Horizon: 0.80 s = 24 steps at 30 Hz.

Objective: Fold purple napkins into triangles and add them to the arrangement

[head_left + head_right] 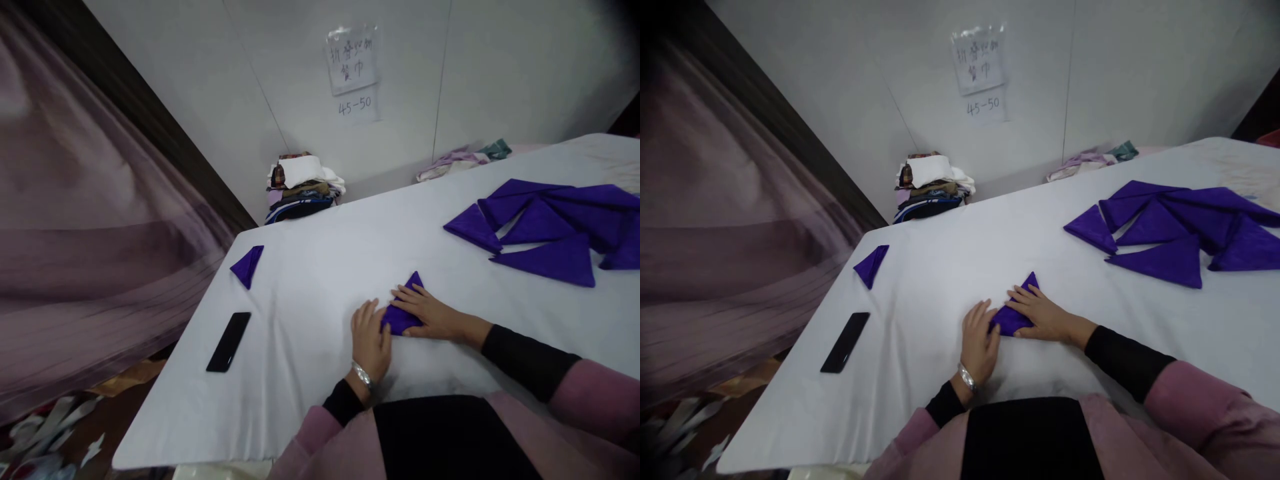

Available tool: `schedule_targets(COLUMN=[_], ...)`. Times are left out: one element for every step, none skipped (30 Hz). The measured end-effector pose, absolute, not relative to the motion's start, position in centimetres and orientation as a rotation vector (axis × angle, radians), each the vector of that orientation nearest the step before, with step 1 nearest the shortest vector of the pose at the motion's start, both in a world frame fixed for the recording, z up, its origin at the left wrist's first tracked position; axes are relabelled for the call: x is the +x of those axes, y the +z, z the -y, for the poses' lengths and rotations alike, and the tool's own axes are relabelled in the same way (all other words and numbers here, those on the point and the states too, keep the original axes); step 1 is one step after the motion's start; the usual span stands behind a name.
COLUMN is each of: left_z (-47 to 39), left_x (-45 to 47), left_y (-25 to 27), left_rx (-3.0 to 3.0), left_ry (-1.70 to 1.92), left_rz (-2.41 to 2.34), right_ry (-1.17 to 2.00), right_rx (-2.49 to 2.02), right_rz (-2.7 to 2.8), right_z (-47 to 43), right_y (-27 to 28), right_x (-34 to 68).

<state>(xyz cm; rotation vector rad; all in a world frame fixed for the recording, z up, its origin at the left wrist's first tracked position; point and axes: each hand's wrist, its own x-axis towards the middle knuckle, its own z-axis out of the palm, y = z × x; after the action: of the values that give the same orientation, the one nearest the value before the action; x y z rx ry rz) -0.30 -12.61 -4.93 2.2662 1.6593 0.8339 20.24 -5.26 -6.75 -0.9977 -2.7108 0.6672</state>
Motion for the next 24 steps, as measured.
schedule_targets(left_z=[12.7, 12.7, 12.8, 12.8, 12.7, 12.7, 12.7, 12.6, 12.6, 12.6, 12.6, 12.6, 12.6, 12.6, 12.6, 12.5, 12.3, 12.1, 11.9, 11.7, 11.4, 11.1, 10.9, 10.7], left_x=[0.4, 1.1, 1.7, 2.2, 2.5, 2.6, 2.7, 2.7, 2.6, 2.5, 2.5, 2.4, 2.3, 2.2, 2.0, 1.9, 1.7, 1.6, 1.5, 1.4, 1.4, 1.5, 1.6, 1.7], left_y=[-4.7, -4.7, -4.9, -5.2, -5.6, -6.0, -6.5, -6.8, -7.1, -7.3, -7.5, -7.6, -7.8, -8.0, -8.4, -8.9, -9.4, -10.1, -10.8, -11.5, -12.1, -12.8, -13.3, -13.7], left_rx=[2.340, 2.393, 2.422, 2.430, 2.426, 2.419, 2.416, 2.420, 2.428, 2.434, 2.438, 2.439, 2.439, 2.441, 2.449, 2.460, 2.473, 2.485, 2.501, 2.516, 2.526, 2.529, 2.527, 2.522], left_ry=[0.725, 0.614, 0.519, 0.448, 0.401, 0.372, 0.357, 0.352, 0.350, 0.348, 0.347, 0.346, 0.347, 0.354, 0.362, 0.376, 0.391, 0.414, 0.444, 0.475, 0.504, 0.522, 0.528, 0.521], left_rz=[-1.579, -1.512, -1.473, -1.462, -1.476, -1.501, -1.526, -1.544, -1.554, -1.557, -1.558, -1.559, -1.563, -1.572, -1.583, -1.598, -1.612, -1.627, -1.633, -1.639, -1.656, -1.682, -1.718, -1.759], right_ry=[0.662, 0.661, 0.666, 0.679, 0.697, 0.717, 0.737, 0.754, 0.762, 0.753, 0.730, 0.699, 0.668, 0.643, 0.630, 0.629, 0.636, 0.643, 0.647, 0.647, 0.643, 0.635, 0.626, 0.616], right_rx=[-0.995, -0.994, -0.994, -0.993, -0.987, -0.979, -0.971, -0.969, -0.978, -1.001, -1.033, -1.067, -1.095, -1.114, -1.123, -1.128, -1.135, -1.149, -1.163, -1.175, -1.184, -1.191, -1.191, -1.190], right_rz=[2.716, 2.722, 2.727, 2.730, 2.730, 2.721, 2.705, 2.684, 2.663, 2.646, 2.635, 2.632, 2.634, 2.635, 2.633, 2.629, 2.621, 2.611, 2.601, 2.594, 2.587, 2.581, 2.577, 2.572], right_z=[5.3, 5.3, 5.3, 5.3, 5.3, 5.3, 5.3, 5.2, 5.1, 4.9, 4.6, 4.3, 3.8, 3.3, 2.8, 2.2, 1.6, 1.1, 0.6, 0.2, -0.1, -0.4, -0.5, -0.6], right_y=[-6.8, -6.8, -6.7, -6.6, -6.5, -6.3, -6.2, -6.0, -5.9, -5.9, -5.9, -6.0, -6.1, -6.2, -6.3, -6.4, -6.4, -6.4, -6.4, -6.4, -6.3, -6.3, -6.3, -6.4], right_x=[20.2, 20.3, 20.3, 20.3, 20.4, 20.4, 20.4, 20.5, 20.6, 20.6, 20.7, 20.8, 20.9, 21.1, 21.3, 21.5, 21.7, 21.9, 22.1, 22.2, 22.2, 22.2, 22.2, 22.1])
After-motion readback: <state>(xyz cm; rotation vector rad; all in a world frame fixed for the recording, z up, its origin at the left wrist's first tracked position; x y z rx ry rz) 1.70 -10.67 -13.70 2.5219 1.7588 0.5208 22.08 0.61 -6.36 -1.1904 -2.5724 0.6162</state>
